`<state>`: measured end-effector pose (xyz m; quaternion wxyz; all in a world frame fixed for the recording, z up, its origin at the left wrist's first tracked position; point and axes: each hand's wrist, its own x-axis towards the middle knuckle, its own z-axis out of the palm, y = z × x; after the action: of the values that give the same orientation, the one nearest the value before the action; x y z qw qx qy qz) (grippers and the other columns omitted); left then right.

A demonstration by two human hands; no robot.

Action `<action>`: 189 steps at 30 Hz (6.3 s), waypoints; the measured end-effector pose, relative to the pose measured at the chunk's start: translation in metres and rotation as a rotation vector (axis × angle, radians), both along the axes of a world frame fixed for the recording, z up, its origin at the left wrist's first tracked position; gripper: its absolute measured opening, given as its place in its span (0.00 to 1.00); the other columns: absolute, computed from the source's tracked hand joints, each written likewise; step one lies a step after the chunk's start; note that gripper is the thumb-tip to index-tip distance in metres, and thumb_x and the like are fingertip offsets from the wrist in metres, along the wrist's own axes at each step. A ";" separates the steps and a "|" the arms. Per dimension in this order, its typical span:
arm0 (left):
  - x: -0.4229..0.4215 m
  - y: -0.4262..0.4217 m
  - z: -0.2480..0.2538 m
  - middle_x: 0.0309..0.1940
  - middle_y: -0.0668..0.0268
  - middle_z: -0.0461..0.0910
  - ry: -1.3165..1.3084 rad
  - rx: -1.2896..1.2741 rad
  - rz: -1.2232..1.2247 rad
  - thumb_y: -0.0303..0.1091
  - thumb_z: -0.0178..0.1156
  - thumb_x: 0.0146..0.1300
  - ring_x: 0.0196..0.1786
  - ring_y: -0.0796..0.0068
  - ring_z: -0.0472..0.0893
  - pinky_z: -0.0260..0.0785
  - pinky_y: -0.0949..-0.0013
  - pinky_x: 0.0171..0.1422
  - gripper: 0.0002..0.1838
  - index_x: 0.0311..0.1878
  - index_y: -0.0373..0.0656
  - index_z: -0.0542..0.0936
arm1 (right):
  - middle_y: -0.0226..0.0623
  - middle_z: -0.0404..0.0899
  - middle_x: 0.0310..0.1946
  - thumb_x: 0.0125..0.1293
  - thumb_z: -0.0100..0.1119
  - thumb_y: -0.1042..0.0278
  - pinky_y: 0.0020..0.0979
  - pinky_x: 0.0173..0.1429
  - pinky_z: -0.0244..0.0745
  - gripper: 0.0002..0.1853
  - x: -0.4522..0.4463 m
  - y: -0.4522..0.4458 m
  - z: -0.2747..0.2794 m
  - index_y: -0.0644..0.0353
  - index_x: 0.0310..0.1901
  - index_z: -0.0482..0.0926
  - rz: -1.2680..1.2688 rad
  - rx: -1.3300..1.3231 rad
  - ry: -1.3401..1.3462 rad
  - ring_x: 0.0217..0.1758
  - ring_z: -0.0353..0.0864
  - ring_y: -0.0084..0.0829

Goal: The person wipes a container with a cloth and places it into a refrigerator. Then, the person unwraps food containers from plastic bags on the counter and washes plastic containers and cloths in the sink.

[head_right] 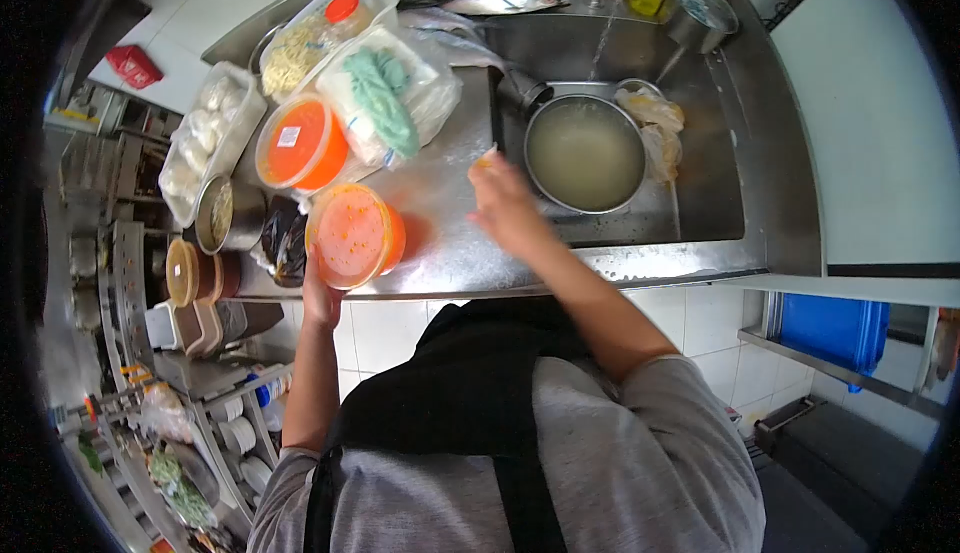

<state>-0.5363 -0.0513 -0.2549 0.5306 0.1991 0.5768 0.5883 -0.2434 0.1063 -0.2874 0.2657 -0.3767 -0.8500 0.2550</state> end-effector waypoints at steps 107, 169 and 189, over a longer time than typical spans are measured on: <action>0.340 0.281 -0.212 0.49 0.48 0.77 0.611 -0.203 -0.481 0.28 0.57 0.53 0.52 0.54 0.78 0.70 0.58 0.54 0.31 0.64 0.46 0.67 | 0.38 0.78 0.27 0.68 0.49 0.61 0.37 0.42 0.72 0.12 0.150 0.175 -0.221 0.60 0.32 0.76 -0.301 -0.421 -0.047 0.35 0.78 0.37; 0.341 0.298 -0.056 0.55 0.60 0.72 -1.006 -0.061 -0.014 0.47 0.51 0.66 0.54 0.66 0.72 0.64 0.60 0.61 0.27 0.63 0.41 0.65 | 0.35 0.77 0.33 0.62 0.58 0.71 0.27 0.42 0.72 0.08 0.138 0.180 -0.058 0.65 0.39 0.74 -0.240 -0.488 0.692 0.35 0.75 0.24; 0.294 0.267 -0.035 0.52 0.63 0.75 -0.599 -0.051 -0.687 0.36 0.61 0.62 0.54 0.71 0.76 0.68 0.67 0.61 0.20 0.56 0.45 0.71 | 0.33 0.76 0.32 0.69 0.51 0.70 0.22 0.43 0.72 0.17 0.137 0.189 0.011 0.67 0.57 0.72 0.347 -1.131 0.545 0.35 0.75 0.21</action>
<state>-0.2423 0.2156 -0.2896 0.8431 0.1871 0.3127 0.3954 -0.1069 0.2949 -0.2760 0.1875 -0.2378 -0.5354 0.7885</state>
